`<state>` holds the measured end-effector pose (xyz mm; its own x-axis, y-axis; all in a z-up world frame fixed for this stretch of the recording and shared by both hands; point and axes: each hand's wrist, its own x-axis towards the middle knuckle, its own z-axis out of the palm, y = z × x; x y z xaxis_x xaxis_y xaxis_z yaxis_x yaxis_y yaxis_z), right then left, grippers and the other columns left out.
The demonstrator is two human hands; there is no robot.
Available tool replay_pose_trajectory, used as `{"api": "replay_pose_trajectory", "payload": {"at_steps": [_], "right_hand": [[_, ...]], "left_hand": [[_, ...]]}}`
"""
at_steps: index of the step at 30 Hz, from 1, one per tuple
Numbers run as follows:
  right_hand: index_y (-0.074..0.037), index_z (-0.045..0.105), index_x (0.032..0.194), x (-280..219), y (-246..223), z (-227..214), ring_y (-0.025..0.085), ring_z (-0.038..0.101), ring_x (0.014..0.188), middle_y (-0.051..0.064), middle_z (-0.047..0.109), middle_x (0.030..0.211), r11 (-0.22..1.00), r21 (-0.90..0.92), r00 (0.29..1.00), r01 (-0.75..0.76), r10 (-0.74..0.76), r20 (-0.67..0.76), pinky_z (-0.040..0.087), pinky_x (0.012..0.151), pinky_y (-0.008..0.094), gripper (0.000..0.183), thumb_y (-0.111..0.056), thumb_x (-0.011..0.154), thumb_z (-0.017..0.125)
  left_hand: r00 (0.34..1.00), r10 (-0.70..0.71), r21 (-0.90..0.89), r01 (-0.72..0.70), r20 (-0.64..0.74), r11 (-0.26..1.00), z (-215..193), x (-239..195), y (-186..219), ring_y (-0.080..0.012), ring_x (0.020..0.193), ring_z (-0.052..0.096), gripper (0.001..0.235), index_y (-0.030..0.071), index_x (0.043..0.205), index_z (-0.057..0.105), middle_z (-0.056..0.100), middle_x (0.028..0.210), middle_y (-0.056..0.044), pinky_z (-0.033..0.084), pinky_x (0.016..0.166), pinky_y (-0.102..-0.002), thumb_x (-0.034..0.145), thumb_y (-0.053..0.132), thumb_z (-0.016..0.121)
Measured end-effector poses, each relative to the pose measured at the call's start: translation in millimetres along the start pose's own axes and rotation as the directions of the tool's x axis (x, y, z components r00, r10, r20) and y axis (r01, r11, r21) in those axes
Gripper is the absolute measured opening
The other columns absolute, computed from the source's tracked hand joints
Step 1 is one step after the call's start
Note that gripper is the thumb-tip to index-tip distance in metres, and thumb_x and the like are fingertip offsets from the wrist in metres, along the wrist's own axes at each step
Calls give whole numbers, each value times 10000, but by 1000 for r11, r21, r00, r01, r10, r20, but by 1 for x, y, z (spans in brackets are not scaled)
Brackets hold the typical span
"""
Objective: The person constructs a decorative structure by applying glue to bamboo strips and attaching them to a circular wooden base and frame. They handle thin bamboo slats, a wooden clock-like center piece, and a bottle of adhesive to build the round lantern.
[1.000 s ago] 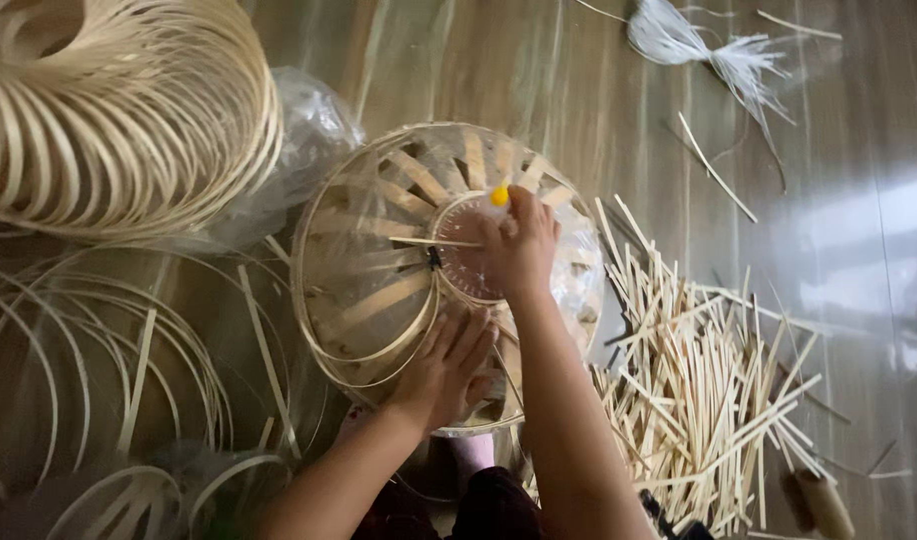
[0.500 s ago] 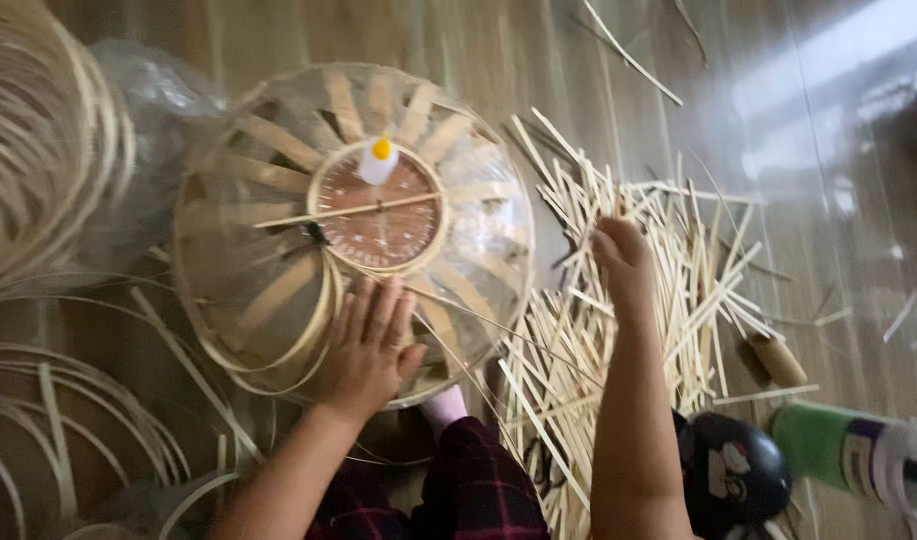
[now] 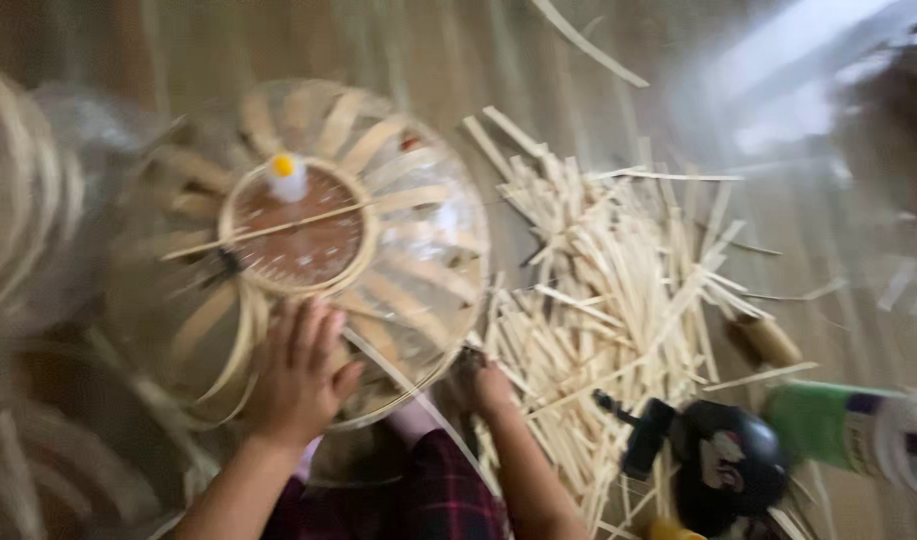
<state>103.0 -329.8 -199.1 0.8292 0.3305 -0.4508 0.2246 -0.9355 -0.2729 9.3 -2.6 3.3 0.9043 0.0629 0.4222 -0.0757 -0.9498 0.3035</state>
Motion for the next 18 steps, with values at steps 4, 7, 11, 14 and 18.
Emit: {"api": "replay_pose_trajectory", "payload": {"at_steps": [4,7,11,14,18], "right_hand": [[-112,690,1260,-4,0,-17,302,692,915,153,697,1224,947,319,970,-47,119,-211,565,828,416,356,-230,924,692],[-83,750,1149,-13,26,-35,179,667,785,121,754,1078,628,773,885,-93,408,-225,586,722,349,323,-310,922,708],[-14,692,1018,-38,73,-92,84,494,682,-27,552,800,200,975,759,98,619,-203,472,614,236,358,-372,1035,687],[21,774,1048,-57,68,-155,115,418,678,86,691,873,444,851,653,281,561,-508,309,601,259,199,-156,1043,682],[-54,748,1097,-71,-5,-227,104,592,801,34,665,999,475,760,726,444,305,-616,481,695,215,176,-82,959,643]], "left_hand": [[1000,-21,7,21,-9,1000,0,3,2,-445,1482,346,730,96,1514,366,360,1595,-179,343,1170,-631,936,504,547],[1000,-13,-6,13,-25,1000,2,0,6,-447,1489,345,735,92,1515,363,358,1595,-189,341,1184,-635,931,497,550],[1000,-29,-29,29,-3,999,4,0,1,-443,1487,337,734,91,1520,344,337,1604,-182,331,1159,-631,943,500,543],[997,-25,-76,19,-77,997,12,-3,-2,-469,1488,296,739,103,1546,326,281,1631,-174,333,1165,-617,958,501,532],[996,-18,-101,9,-86,995,21,-9,-7,-426,1527,248,708,128,1583,262,211,1669,-142,282,1196,-609,1015,495,474]]}}
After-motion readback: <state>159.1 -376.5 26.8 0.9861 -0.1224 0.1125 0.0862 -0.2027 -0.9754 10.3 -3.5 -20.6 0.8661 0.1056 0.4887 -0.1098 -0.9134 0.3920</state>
